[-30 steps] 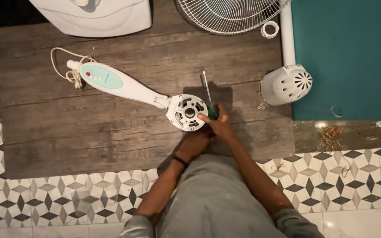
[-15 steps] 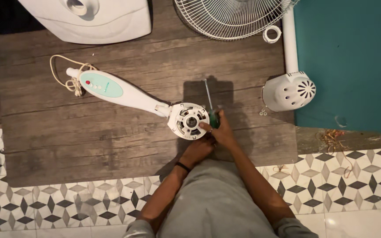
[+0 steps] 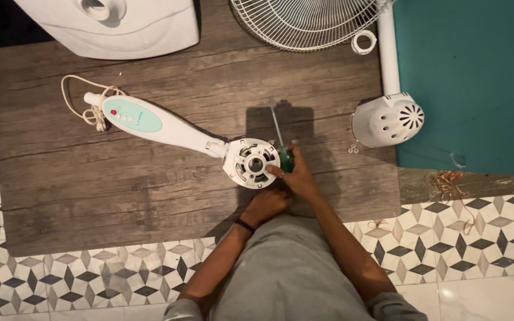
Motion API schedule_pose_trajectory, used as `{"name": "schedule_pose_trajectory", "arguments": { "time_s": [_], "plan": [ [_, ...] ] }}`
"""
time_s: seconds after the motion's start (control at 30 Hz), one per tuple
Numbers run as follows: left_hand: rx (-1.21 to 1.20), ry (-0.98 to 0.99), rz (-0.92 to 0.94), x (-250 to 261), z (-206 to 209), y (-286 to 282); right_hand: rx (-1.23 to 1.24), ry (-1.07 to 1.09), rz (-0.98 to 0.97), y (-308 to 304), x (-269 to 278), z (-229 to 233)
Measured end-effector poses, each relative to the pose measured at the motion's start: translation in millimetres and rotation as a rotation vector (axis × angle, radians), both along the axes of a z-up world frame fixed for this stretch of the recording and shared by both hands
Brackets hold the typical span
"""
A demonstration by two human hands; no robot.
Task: The person uses a screwdriver to remove screws from the motor housing of a disassembled electric fan. After removing the screws, they wipe the fan housing with a red cloth.
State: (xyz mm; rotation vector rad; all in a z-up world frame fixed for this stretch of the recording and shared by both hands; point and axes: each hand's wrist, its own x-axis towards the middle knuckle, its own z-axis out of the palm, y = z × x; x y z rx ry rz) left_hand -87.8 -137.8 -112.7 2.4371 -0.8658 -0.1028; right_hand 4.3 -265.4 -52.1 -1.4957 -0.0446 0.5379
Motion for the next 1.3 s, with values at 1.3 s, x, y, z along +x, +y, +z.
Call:
{"name": "schedule_pose_trajectory", "arguments": {
  "time_s": [1.3],
  "plan": [
    [-0.375,0.190,0.655,99,146,115,-0.003,0.074,0.044,-1,1,-22]
  ]
}}
